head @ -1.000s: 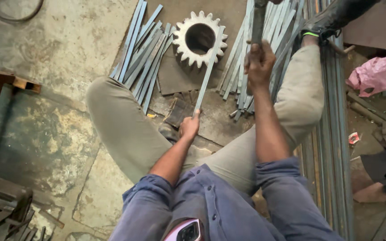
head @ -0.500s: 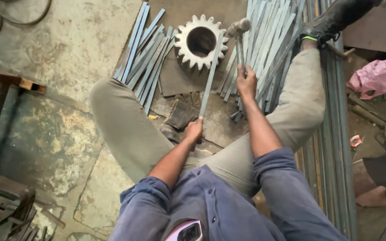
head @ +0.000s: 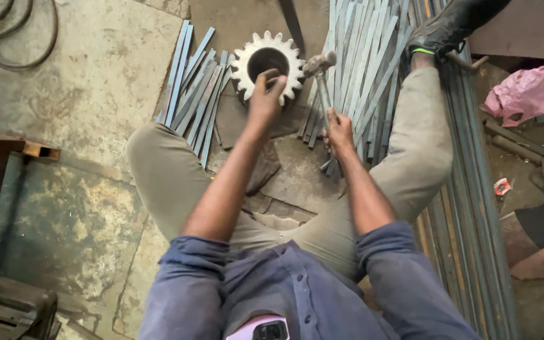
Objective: The person sits cross-legged on the floor and repeatedly strikes metal rods with a hammer. The rods are held against a large white gear-like object used as a makeshift anvil. The person picks up rods from a pile, strikes them, and places them back down.
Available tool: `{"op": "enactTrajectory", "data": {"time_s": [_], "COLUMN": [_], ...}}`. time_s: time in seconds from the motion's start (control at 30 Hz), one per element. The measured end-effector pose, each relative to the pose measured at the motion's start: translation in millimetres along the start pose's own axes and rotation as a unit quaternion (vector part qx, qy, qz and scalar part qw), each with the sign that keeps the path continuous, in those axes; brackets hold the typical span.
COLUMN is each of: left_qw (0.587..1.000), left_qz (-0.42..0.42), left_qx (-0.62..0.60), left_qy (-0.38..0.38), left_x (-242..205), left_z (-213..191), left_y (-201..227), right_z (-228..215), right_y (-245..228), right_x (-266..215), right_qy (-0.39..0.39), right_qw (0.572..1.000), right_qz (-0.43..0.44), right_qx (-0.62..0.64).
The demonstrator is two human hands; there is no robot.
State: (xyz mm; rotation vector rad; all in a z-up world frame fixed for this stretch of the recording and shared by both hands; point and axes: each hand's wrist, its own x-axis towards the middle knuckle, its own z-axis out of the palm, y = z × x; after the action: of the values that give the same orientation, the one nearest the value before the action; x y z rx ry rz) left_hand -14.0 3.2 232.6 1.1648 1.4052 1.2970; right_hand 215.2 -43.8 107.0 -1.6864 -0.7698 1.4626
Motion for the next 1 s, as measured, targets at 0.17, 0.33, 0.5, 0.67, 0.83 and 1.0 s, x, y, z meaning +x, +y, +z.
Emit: {"op": "enactTrajectory", "data": {"time_s": [0.17,0.33,0.5,0.67,0.83,1.0], "left_qw": [0.891,0.939,0.830,0.835,0.859,0.871], "left_qz": [-0.391,-0.276,-0.537,-0.522,-0.430,-0.432], "left_qx": [-0.163,0.204,0.138,0.170,0.275,0.233], "left_qy": [-0.165,-0.032,0.051,0.039,0.023,0.024], "left_x": [-7.4,-81.8,-159.2,-162.6,-164.5,-166.8], "left_z": [-46.2,-14.4,-15.5,-17.9,-29.0,-15.4], "left_y": [-65.2,-234.0,-219.1,-193.5,-233.5,-246.2], "right_z": [-2.3,-2.5,16.4,76.3,76.1,46.0], "right_y": [-50.6,-140.3,-204.3,-171.4,-64.9,-9.8], "right_x": [-17.9,-50.2,-53.2,27.4,83.4,59.0], "right_qy": [0.003,-0.064,-0.096,-0.001,0.007,0.069], "right_qw": [0.995,0.941,0.870,0.861,0.860,0.877], "right_qz": [-0.096,-0.324,-0.461,-0.504,-0.351,-0.184], "right_qx": [0.022,0.071,0.145,0.067,-0.370,-0.439]}}
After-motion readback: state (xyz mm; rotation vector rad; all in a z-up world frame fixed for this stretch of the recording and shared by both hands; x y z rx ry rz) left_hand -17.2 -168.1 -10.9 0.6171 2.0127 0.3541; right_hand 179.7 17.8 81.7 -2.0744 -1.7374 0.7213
